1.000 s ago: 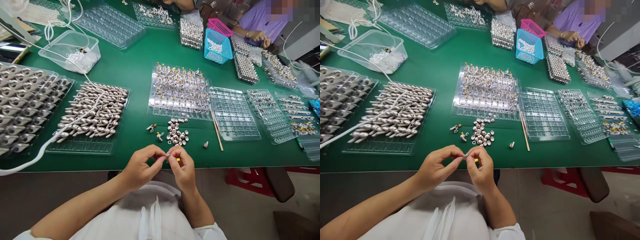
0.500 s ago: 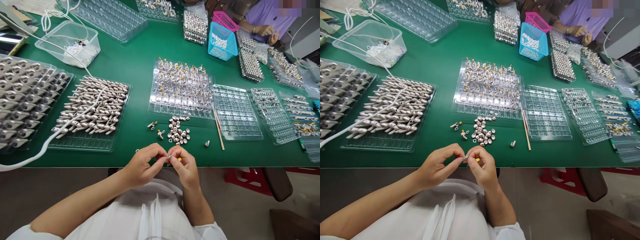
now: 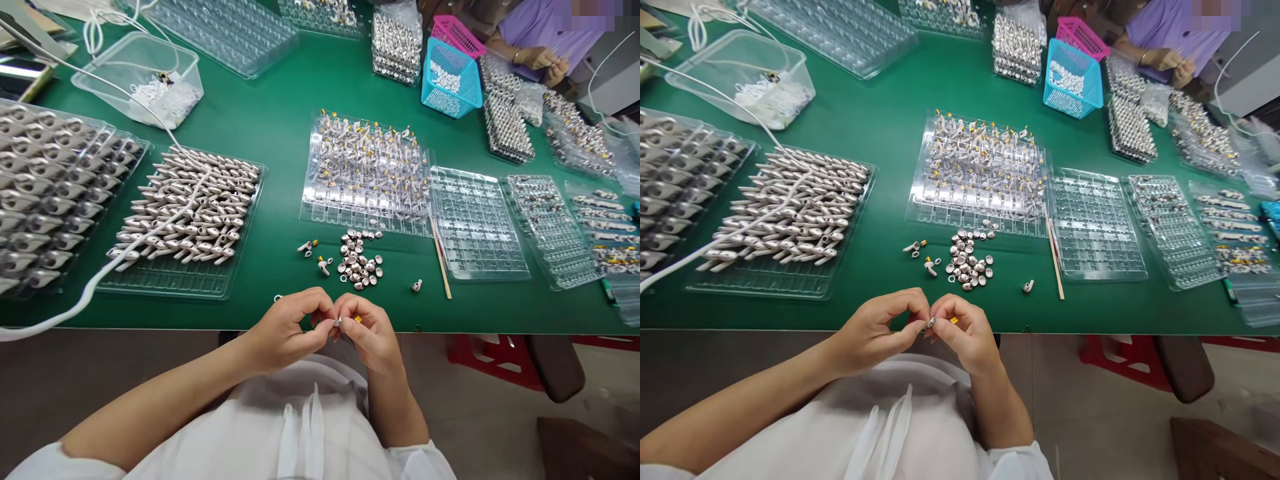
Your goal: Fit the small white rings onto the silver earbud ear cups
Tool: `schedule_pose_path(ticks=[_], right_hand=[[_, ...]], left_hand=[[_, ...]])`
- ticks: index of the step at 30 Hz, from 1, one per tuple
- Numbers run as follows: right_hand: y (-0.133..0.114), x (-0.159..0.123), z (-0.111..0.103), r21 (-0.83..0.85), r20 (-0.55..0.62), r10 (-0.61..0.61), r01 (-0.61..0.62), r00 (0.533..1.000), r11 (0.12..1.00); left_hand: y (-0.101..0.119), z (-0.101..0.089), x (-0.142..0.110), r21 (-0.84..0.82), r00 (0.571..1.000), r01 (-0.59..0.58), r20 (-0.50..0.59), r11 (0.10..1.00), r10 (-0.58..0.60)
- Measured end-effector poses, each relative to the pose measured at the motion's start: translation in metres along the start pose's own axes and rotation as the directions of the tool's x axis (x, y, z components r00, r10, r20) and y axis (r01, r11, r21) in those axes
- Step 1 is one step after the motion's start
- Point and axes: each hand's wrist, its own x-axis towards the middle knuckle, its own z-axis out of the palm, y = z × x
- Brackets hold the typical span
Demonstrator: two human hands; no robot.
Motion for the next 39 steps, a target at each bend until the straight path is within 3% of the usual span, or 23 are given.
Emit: schedule_pose_path(ticks=[5, 12, 17, 21, 25, 30, 35, 39], right_hand=[[-0.001, 0.001, 0.001, 0.04, 0.028, 0.001, -0.002, 1.0, 0.999], [-0.006, -0.002, -0.001, 0.114, 0.13, 0.039, -0.054, 0.991, 0.992], [-0.007, -0.009, -0.013, 0.104, 0.062, -0.014, 0.007, 0.998, 0.995], [-0.005, -0.016, -0.024, 0.088, -0.016, -0.025, 0.026, 1.0, 0.996], [-0.005, -0.02, -0.03, 0.063, -0.081, -0.044, 0.049, 0.996, 0.997], [-0.006, -0.023, -0.032, 0.012, -0.133, -0.083, 0.085, 0.988, 0.996], [-0.004, -0.026, -0.032, -0.008, -0.135, -0.087, 0.087, 0.987, 0.996], [0.001, -0.027, -0.035, 0.004, -0.142, -0.091, 0.092, 0.986, 0.996]], left_hand=[[0.001, -0.002, 0.0, -0.005, 0.998, -0.061, 0.012, 0.998, 0.061], [-0.007, -0.005, 0.001, 0.224, 0.978, -0.125, -0.137, 0.966, 0.159], [-0.027, -0.024, -0.002, 0.575, 0.942, -0.084, -0.22, 0.814, 0.252], [-0.043, -0.038, -0.005, 0.746, 0.939, 0.0, -0.23, 0.666, 0.258], [-0.039, -0.035, 0.003, 0.782, 0.936, -0.03, -0.196, 0.623, 0.291], [-0.023, -0.013, 0.033, 0.788, 0.943, -0.146, -0.072, 0.598, 0.326], [-0.027, -0.003, 0.061, 0.83, 0.968, -0.159, 0.024, 0.535, 0.25], [-0.031, -0.004, 0.068, 0.857, 0.973, -0.183, 0.087, 0.482, 0.214]])
